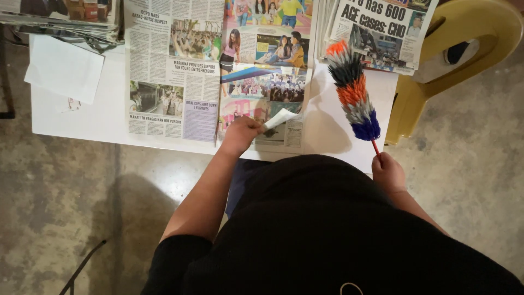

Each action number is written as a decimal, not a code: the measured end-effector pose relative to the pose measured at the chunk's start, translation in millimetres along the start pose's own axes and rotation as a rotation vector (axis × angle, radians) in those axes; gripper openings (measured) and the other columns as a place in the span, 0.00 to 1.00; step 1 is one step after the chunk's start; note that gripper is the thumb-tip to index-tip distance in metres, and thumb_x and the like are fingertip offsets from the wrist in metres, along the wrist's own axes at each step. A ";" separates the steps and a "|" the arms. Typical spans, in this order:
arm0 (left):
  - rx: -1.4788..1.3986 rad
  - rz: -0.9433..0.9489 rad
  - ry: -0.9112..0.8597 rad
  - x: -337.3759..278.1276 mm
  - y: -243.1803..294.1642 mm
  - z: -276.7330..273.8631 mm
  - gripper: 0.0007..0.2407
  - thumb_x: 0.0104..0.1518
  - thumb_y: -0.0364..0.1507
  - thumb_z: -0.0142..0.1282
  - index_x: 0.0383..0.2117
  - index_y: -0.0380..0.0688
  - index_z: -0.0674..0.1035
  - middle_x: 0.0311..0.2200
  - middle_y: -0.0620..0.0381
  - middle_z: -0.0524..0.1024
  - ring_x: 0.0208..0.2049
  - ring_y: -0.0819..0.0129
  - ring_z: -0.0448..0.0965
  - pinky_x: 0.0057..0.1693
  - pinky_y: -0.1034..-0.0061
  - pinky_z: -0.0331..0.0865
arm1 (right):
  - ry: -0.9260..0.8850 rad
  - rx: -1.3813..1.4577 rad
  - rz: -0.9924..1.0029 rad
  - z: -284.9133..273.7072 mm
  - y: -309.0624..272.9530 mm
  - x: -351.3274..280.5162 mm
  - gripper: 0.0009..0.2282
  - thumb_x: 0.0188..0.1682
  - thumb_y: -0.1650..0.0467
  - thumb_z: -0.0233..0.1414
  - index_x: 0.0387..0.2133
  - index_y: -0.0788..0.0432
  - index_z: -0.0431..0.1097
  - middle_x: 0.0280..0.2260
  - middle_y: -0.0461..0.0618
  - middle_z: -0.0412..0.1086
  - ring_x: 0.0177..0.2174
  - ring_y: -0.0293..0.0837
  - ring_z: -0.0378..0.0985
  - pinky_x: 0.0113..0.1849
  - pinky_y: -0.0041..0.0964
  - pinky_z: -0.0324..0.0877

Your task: Dusting and organizing stacks of newspapers on a table using a feather duster.

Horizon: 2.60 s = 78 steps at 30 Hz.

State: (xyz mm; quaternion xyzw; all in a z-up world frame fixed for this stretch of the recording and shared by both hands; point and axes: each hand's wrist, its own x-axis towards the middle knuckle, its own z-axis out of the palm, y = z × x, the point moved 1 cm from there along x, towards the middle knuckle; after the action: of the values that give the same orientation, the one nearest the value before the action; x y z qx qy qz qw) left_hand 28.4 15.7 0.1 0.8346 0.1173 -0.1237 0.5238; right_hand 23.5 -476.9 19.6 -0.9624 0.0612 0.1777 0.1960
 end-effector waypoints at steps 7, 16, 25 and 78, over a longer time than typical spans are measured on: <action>0.089 0.043 0.017 0.5 8.9 4.4 0.10 0.47 0.35 0.70 0.28 0.44 0.86 0.31 0.49 0.81 0.36 0.52 0.81 0.44 0.62 0.74 | -0.004 -0.008 0.013 -0.9 -5.3 -1.1 0.10 0.55 0.64 0.49 0.35 0.58 0.72 0.32 0.64 0.74 0.36 0.66 0.76 0.39 0.59 0.70; 0.167 0.062 0.032 -4.4 20.5 2.2 0.10 0.48 0.34 0.70 0.25 0.40 0.85 0.33 0.44 0.78 0.37 0.49 0.79 0.45 0.57 0.72 | -0.005 -0.037 0.000 -1.0 -14.8 -5.9 0.11 0.55 0.64 0.49 0.34 0.59 0.72 0.32 0.65 0.74 0.36 0.67 0.76 0.39 0.60 0.70; 0.032 -0.014 -0.028 -3.3 26.1 -8.6 0.15 0.48 0.36 0.71 0.24 0.37 0.79 0.30 0.47 0.76 0.33 0.52 0.77 0.42 0.62 0.70 | 0.020 -0.017 0.003 7.5 3.1 -9.5 0.10 0.55 0.65 0.49 0.35 0.59 0.73 0.32 0.66 0.74 0.36 0.67 0.76 0.39 0.60 0.70; -0.841 -0.602 0.664 -65.8 -233.3 -220.9 0.09 0.58 0.28 0.64 0.36 0.39 0.75 0.27 0.60 0.73 0.24 0.74 0.68 0.29 0.78 0.63 | -0.097 0.005 -0.176 69.7 -237.4 -18.4 0.12 0.57 0.63 0.47 0.35 0.60 0.71 0.32 0.66 0.73 0.36 0.68 0.75 0.39 0.61 0.69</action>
State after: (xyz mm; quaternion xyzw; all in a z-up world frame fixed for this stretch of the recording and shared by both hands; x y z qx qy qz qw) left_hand -91.0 309.8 -82.5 0.4809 0.5434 0.0572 0.6857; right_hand 28.7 -230.8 50.8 -0.9537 -0.0326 0.2063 0.2162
